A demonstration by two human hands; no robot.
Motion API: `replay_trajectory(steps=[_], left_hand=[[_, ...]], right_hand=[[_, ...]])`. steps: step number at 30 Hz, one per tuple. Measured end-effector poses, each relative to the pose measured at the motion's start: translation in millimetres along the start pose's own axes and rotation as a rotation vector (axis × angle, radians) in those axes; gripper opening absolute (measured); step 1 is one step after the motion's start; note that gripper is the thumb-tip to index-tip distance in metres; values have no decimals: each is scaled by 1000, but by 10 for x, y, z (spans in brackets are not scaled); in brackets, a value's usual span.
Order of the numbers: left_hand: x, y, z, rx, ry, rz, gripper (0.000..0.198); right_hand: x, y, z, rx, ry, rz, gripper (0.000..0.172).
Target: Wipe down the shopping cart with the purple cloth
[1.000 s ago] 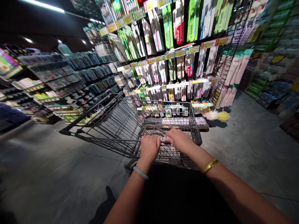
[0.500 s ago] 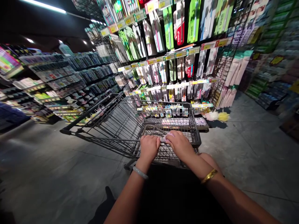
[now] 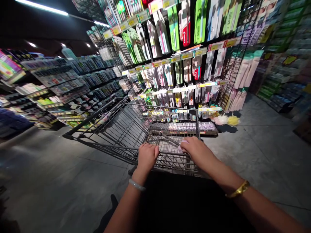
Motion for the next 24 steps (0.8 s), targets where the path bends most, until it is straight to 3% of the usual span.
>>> replay_trajectory(steps=[5,9,13,16,19,24], left_hand=[[42,-169,-33,12,-97,-13,32],[433,-291,7,28,-75,-161,29],[713,-130,-1,-64,-62,-178,34],[763,32,-41,-159,-40,-35,44],[743,87,-60,-227,-46,-7,45],[709,54,-45,-294,-86,-29,38]], right_hand=[[-323,140,-74,41,-53,178,16],[-486,208,-113,59,-129,310,17],[-270,-12,-235,93,-203,268,20],[13,-190,-374,201,-144,142,24],[35,-229,-506,288,-123,79,29],[-218,-34,-518,61,-260,128,28]])
Point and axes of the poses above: each hand's wrist, its own z-axis towards the middle knuckle, its own y-axis out of the palm, x = y × z, the point moved 8 cm from there along z, towards the middle knuckle, and after that the axes turned 7 degrees about z, right-handed, at the moved point
